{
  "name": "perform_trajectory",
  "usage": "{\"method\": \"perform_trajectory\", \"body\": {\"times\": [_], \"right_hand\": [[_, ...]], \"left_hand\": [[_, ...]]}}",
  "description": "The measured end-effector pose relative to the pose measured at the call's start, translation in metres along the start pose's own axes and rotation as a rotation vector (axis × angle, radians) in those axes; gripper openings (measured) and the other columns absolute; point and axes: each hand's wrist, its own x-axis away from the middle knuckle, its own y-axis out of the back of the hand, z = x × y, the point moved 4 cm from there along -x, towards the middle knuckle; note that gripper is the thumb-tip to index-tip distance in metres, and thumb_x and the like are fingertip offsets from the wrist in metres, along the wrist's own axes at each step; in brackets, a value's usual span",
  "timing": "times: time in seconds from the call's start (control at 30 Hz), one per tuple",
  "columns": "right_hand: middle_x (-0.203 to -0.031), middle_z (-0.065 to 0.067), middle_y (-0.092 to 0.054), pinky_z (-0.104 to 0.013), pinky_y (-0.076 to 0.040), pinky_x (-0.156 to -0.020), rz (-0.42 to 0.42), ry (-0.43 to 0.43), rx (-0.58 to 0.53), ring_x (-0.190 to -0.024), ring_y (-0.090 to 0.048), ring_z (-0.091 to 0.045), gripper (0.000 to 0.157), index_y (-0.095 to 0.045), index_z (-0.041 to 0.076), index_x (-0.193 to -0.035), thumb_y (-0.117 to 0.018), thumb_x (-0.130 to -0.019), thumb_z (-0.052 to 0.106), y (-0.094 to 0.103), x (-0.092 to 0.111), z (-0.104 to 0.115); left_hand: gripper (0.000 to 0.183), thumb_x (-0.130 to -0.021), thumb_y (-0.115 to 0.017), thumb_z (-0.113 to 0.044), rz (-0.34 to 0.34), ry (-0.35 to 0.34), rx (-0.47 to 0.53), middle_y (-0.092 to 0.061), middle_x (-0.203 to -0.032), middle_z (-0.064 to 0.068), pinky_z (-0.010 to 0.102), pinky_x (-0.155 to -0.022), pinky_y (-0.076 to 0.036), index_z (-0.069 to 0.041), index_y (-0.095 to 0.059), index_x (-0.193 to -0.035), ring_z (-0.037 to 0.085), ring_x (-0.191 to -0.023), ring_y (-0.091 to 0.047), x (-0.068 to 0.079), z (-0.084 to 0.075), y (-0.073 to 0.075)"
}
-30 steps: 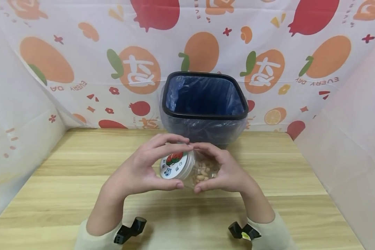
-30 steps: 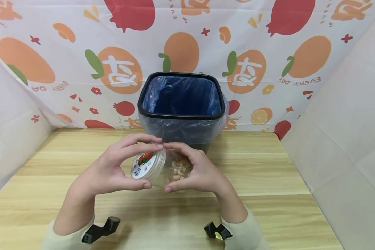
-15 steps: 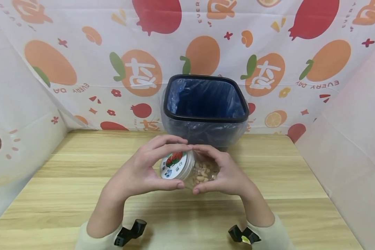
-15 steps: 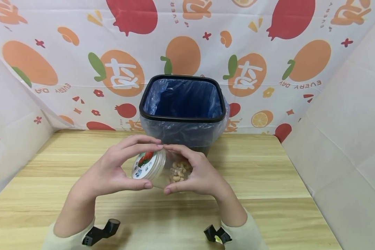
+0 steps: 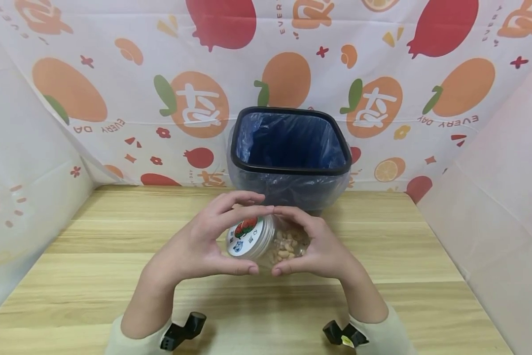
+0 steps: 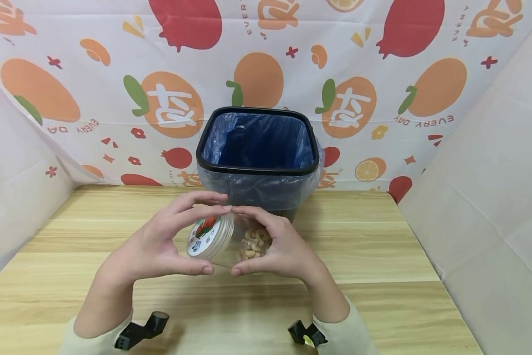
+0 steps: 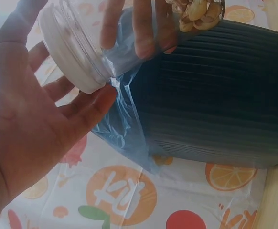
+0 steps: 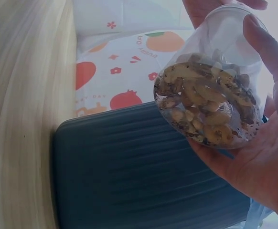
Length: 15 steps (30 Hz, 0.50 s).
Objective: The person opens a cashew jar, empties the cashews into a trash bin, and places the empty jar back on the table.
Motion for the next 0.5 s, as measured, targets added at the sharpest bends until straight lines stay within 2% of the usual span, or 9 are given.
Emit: {"method": "perform_trajectory", "body": {"times": [0.23,0.5], "right_hand": [[-0.138,-0.001,-0.060,-0.037,-0.045,-0.108,0.040,0.018,-0.073,-0.127,-0.058,-0.021,0.097,-0.050,0.017,-0.142,-0.097,-0.058,0.011,-0.0016,0.0001,-0.0007],[-0.139,0.000,-0.060,-0.038,-0.045,-0.108,0.058,0.037,-0.095,-0.127,-0.058,-0.022,0.097,-0.049,0.017,-0.143,-0.097,-0.059,0.010,-0.0014,-0.0010,-0.0015]], "left_hand": [[0.080,-0.068,-0.092,-0.036,0.017,-0.105,0.051,-0.051,-0.143,0.010,0.030,-0.104,-0.043,-0.018,-0.060,-0.139,0.024,-0.132,-0.047,0.0003,-0.0053,0.0010],[0.071,-0.075,-0.088,-0.040,0.027,-0.137,0.049,-0.053,-0.141,0.011,0.029,-0.104,-0.043,-0.017,-0.061,-0.137,0.024,-0.131,-0.049,-0.0004,-0.0056,0.0019]]}}
